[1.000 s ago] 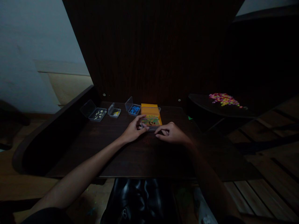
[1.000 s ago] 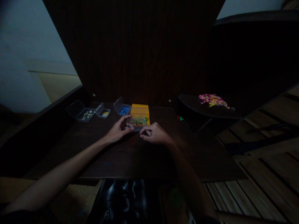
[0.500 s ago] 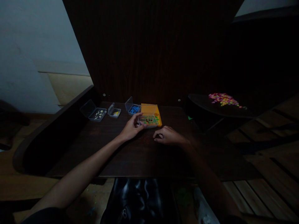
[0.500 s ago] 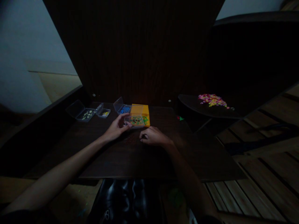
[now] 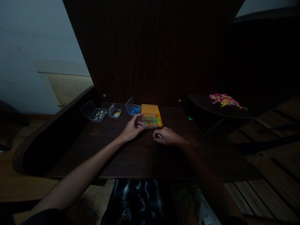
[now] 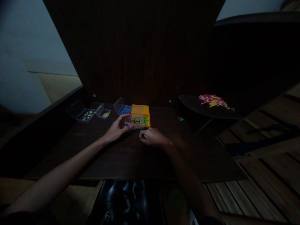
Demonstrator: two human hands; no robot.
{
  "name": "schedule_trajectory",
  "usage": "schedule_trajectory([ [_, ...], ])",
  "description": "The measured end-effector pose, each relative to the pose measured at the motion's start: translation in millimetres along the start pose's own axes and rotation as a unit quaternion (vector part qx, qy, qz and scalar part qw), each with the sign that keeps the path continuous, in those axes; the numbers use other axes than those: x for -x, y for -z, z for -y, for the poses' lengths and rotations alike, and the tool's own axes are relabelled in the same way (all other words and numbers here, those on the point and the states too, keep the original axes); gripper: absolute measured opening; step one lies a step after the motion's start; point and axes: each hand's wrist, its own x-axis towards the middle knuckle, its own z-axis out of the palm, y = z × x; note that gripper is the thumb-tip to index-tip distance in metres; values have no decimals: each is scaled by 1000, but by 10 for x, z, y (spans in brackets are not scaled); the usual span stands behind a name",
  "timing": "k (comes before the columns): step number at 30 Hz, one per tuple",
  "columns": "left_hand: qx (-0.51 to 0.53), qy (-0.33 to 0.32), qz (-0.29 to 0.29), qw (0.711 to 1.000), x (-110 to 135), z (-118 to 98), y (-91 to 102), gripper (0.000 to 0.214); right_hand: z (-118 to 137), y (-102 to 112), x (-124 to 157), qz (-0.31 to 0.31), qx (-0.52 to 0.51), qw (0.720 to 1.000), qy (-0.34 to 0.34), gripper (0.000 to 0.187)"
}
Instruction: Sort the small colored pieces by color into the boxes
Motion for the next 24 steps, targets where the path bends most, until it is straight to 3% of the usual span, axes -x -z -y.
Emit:
schedule_trajectory([
  [9,4,1,-1,1000,-5,7,4,61,-23,-29,-9,-12,-6,1000,-11,20],
  [15,0,-2,5,1000,-10,12,21,61,-69,-32,-4,-3,-13,1000,-1,34],
  [24,13,-6,-3,1000,-21,49,9,60,-81,-12,-11,9,-23,1000,4,20],
])
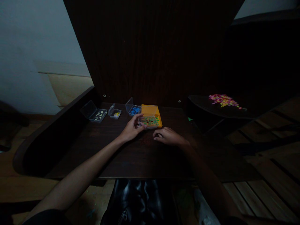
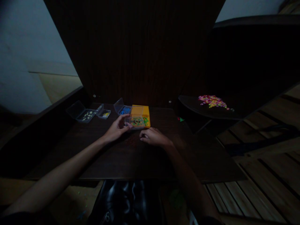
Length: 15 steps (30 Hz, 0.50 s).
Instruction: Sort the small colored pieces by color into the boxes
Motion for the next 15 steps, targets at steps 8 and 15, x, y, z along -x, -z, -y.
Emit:
schedule_trajectory([
  [8,-8,4,3,1000,2,2,8,59,79,30,34,25,58,998,-19,21],
  [15,-6,2,3,1000,2,27,7,60,74,10,35,34,44,998,-26,19],
])
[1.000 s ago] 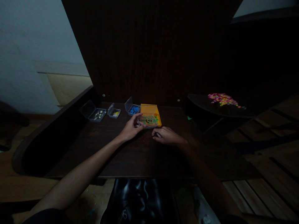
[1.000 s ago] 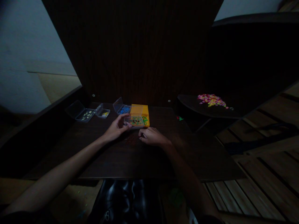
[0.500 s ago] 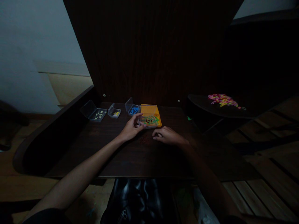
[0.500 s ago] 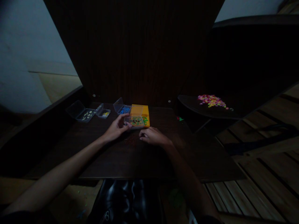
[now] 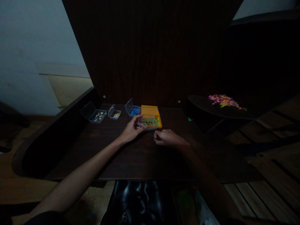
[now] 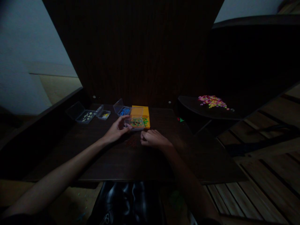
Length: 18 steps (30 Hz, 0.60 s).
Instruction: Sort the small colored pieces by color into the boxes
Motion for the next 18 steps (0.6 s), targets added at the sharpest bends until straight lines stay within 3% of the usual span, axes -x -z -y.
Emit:
schedule_trajectory([
  [9,-6,28,27,999,64,-57,-79,62,-139,187,33,-106,-168,979,41,20],
  [13,23,28,71,997,128,-50,-184,61,-49,301,-50,-126,-120,984,36,19],
  [18,48,15,90,995,171,-70,-257,59,119,352,-163,-93,-8,996,16,27],
])
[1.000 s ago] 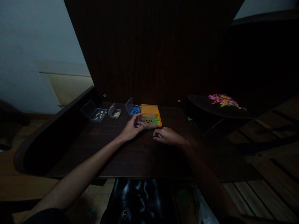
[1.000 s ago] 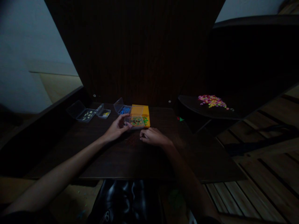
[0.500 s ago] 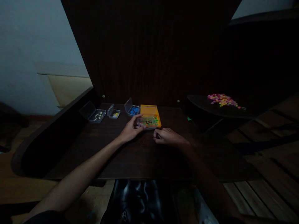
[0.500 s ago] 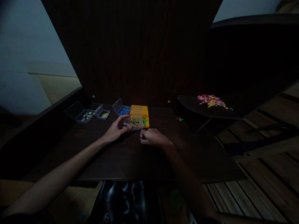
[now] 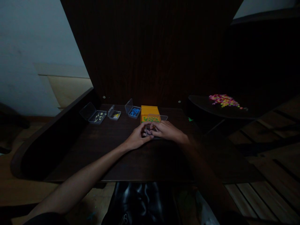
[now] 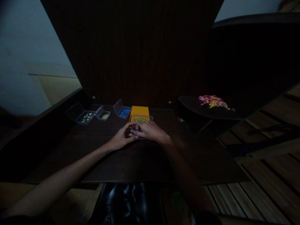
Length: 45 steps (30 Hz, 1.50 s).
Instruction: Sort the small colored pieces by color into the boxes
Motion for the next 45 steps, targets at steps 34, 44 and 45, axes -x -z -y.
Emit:
schedule_trajectory([
  [34,-64,-14,-112,991,-135,67,363,63,-84,-323,78,70,-67,994,52,22],
  [44,-67,-7,-113,991,-139,47,360,65,-171,-339,94,53,-78,994,54,22],
  [45,-67,-7,-114,991,-139,43,357,65,-173,-338,96,51,-77,994,58,21],
])
